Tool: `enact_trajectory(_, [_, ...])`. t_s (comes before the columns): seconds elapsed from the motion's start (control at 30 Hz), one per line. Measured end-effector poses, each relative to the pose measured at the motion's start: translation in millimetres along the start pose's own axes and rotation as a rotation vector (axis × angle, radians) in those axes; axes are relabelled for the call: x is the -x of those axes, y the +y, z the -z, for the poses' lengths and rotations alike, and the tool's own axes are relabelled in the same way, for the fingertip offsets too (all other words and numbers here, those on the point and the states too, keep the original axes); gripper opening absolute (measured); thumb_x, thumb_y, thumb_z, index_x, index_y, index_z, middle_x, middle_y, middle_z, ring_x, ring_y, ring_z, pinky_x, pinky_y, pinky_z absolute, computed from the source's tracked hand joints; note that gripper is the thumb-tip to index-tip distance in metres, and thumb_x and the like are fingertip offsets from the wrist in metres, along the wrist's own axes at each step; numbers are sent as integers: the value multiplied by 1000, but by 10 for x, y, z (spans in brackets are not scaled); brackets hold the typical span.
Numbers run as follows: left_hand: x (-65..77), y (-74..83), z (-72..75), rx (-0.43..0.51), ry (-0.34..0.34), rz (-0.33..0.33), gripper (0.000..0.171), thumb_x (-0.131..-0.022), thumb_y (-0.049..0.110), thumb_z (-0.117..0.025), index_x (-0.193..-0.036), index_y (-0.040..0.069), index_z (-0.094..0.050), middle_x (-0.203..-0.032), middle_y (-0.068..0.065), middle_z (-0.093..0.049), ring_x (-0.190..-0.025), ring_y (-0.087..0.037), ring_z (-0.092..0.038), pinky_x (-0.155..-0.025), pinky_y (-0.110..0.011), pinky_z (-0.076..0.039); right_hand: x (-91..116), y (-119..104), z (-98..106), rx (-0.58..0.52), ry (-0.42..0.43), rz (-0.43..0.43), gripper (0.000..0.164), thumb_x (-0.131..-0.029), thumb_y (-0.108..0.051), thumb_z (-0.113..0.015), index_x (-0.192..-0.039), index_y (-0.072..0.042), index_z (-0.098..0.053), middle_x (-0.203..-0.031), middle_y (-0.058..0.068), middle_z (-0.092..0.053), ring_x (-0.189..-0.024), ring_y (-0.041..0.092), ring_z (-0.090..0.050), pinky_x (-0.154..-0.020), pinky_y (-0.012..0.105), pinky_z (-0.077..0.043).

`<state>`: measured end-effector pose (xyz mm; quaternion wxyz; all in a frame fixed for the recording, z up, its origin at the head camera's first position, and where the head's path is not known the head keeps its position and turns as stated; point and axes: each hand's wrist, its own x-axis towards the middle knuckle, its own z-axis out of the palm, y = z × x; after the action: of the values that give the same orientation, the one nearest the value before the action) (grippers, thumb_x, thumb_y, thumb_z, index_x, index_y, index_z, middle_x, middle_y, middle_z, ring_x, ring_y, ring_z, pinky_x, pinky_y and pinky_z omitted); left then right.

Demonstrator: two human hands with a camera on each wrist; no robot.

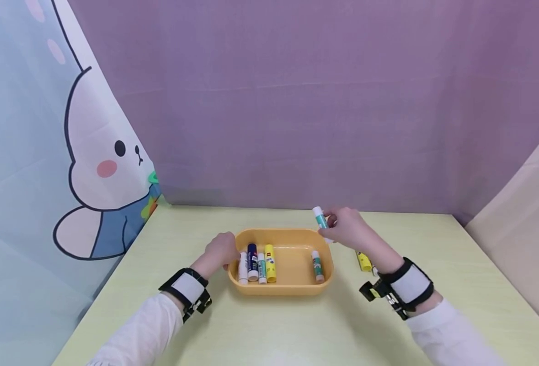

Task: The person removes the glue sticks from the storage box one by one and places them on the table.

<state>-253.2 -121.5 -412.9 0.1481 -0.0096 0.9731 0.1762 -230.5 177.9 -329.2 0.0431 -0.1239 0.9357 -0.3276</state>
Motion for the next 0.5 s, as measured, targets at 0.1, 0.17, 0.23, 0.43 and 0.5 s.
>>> enact_trajectory(0.1, [-5,-1,-2,1,0,7,19,-84,8,-63,-98,-4,-58,-63,-9,-60,-42,-15,-58,-37,-21,-44,50,48,92,12,11,-33,44,-84,-15,-68,-120,4,-54,-86,10,-61,-66,16,-60,-56,26,-52])
enact_trajectory(0.17, [-8,-2,-4,1,0,9,19,-84,8,-63,-98,-4,-58,-64,-9,-60,-43,-15,-58,-38,-22,-44,85,88,152,21,17,-44,44,-84,-16,-67,-121,5,-54,-88,11,-61,-67,16,-60,-56,26,-51])
enact_trajectory(0.23, [-8,-6,-4,1,1,9,18,-84,8,-63,-97,-4,-58,-63,-9,-60,-42,-15,-58,-37,-22,-44,115,138,207,37,28,-55,44,-84,-16,-67,-121,5,-54,-89,12,-61,-69,17,-59,-57,26,-50])
enact_trajectory(0.43, [-4,-6,-2,-1,-1,9,18,-84,8,-62,-96,-4,-58,-62,-9,-61,-42,-15,-57,-37,-22,-44,200,309,363,73,50,-82,46,-84,-19,-67,-119,7,-54,-94,14,-61,-73,18,-58,-59,27,-50])
enact_trajectory(0.5, [-4,-7,-1,-2,0,8,17,-84,8,-62,-95,-4,-58,-62,-9,-61,-42,-15,-57,-37,-22,-44,226,369,406,69,46,-96,48,-84,-19,-66,-121,8,-53,-95,15,-61,-74,20,-59,-59,27,-50])
